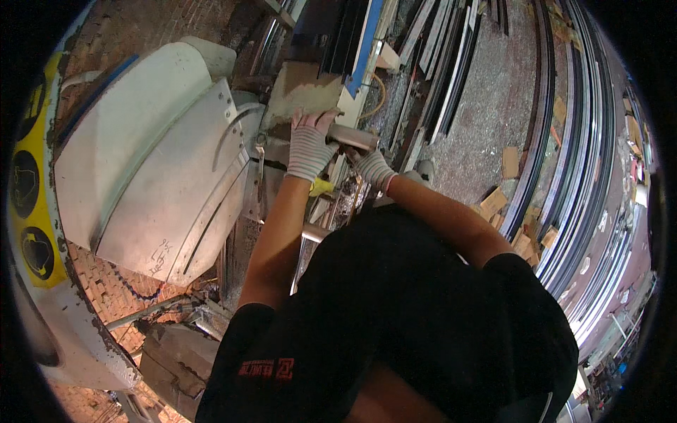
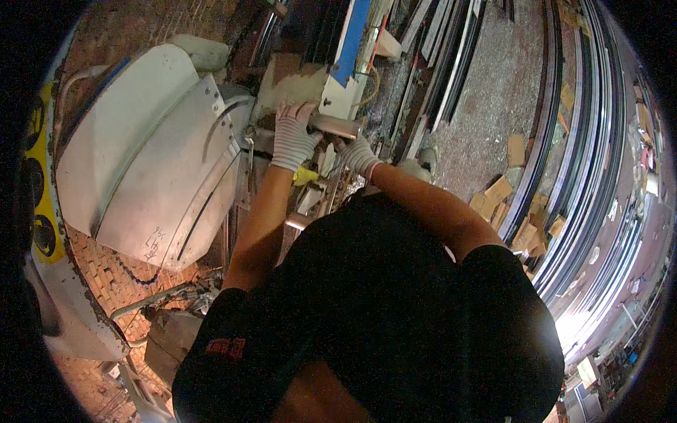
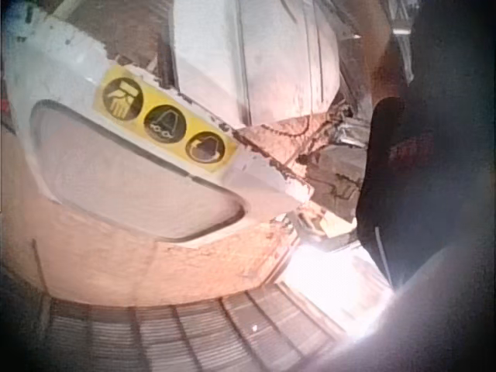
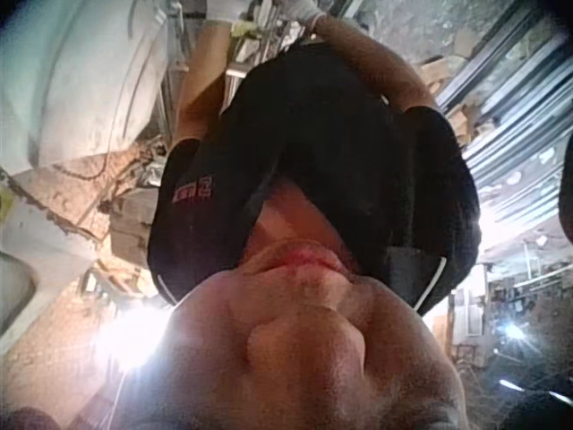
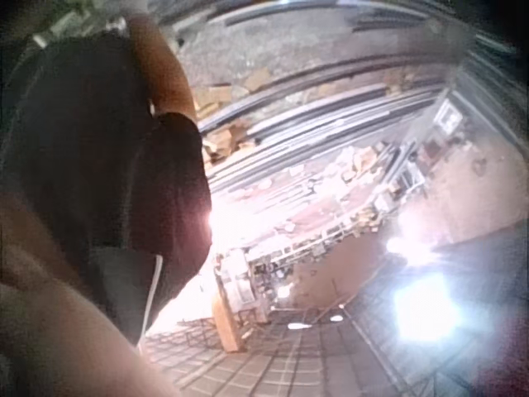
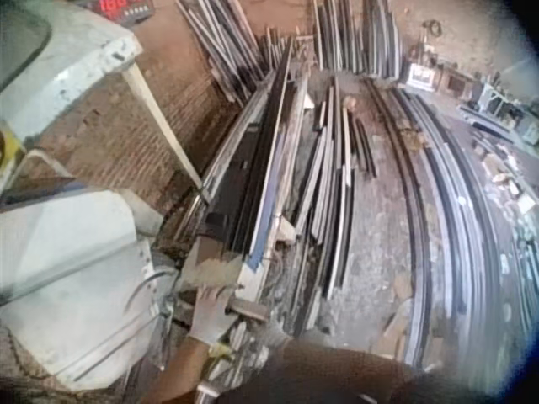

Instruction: The person assembles metal parts using a machine in a workshop. They handle metal rods and components, aligning and securing them with tools while another person assists nearby.

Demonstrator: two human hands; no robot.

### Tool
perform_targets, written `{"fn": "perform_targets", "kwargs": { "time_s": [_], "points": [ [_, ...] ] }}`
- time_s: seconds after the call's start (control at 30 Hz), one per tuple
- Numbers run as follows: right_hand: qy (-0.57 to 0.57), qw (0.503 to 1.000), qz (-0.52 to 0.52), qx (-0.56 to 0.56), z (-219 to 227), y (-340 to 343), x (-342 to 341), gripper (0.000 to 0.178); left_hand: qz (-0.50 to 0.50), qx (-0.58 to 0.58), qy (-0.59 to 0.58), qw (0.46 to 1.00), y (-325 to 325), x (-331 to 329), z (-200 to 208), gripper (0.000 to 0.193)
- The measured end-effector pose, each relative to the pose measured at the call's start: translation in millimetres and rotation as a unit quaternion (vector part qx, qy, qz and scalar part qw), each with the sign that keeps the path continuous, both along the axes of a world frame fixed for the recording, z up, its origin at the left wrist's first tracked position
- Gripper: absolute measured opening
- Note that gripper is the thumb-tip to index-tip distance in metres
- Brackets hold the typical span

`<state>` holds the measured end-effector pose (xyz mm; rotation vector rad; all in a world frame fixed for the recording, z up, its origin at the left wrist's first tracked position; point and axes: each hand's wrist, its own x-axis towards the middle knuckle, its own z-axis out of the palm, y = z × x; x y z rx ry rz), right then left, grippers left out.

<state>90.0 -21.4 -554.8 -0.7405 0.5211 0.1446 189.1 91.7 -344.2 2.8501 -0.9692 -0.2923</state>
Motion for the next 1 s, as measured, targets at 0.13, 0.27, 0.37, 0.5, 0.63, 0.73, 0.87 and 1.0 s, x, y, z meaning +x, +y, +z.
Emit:
{"fn": "perform_targets", "kwargs": {
  "time_s": [0.13,0.27,0.37,0.5,0.63,0.73,0.87,1.0],
  "points": [
    [0.037,0.986,-0.069,0.147,-20.7,12.7,12.5,0.034,-0.026,-0.058,-0.009,0.998,2.6,5.0,1.0,0.074],
    [0.203,0.905,-0.123,0.353,-47.3,10.0,18.7,0.039,-0.007,-0.021,0.013,1.000,1.8,8.7,1.1,0.075],
    [0.088,0.954,-0.103,0.267,-64.3,17.8,12.0,0.050,0.008,-0.012,0.068,0.998,-0.7,8.3,3.8,0.077],
    [-0.042,0.989,0.046,-0.136,-75.8,17.6,15.8,0.042,-0.004,-0.019,0.027,0.999,-2.7,1.3,6.5,0.074],
    [-0.149,0.895,0.117,-0.404,-77.6,11.8,10.6,0.034,0.006,-0.019,0.010,1.000,-1.4,-3.2,1.4,0.074],
    [-0.188,0.759,0.241,-0.574,-80.9,8.1,8.5,0.043,-0.015,-0.030,-0.016,0.999,0.3,-4.3,-5.3,0.075],
    [-0.026,0.976,0.100,-0.191,-85.1,18.3,18.6,0.047,-0.017,-0.033,-0.033,0.999,1.3,-5.4,-10.7,0.077],
    [0.081,0.947,-0.102,0.294,-77.4,27.3,16.7,0.057,-0.033,-0.043,-0.031,0.998,1.0,-4.3,-6.5,0.077]
  ]
}}
